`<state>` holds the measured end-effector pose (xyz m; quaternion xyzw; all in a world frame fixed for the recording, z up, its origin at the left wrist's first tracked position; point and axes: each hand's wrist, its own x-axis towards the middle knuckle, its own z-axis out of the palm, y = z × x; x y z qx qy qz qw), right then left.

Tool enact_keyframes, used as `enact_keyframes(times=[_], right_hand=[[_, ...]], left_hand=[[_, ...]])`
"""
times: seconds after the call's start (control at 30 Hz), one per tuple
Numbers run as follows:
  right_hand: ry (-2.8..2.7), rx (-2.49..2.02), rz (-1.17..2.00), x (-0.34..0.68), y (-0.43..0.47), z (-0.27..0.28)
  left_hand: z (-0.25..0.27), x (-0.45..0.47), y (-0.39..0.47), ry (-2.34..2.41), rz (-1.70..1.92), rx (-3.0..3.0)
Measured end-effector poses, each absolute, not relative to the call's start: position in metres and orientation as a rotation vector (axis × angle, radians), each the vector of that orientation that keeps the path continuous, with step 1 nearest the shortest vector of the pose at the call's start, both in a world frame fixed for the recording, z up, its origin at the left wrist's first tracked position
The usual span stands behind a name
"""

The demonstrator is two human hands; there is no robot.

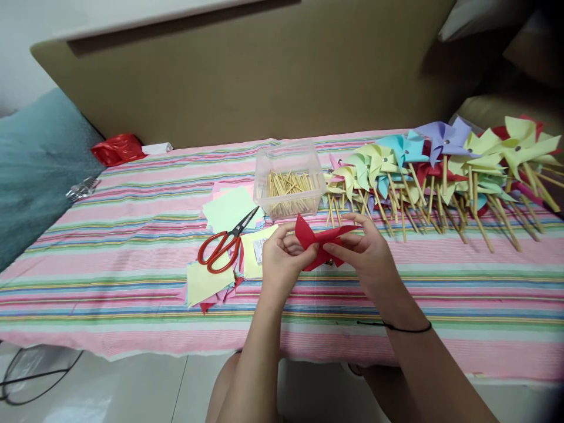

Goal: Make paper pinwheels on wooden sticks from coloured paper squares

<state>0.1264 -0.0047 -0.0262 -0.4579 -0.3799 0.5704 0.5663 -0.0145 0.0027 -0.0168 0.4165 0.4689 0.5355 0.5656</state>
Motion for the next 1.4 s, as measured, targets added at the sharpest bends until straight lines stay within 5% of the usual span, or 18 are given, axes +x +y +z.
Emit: enact_keyframes(times=[1.4], right_hand=[[-1.040,-1.110,1.163,0.126,-0.005,-0.028]], left_hand=[[-0.013,-0.015,0.000,1.103,1.260,1.040]])
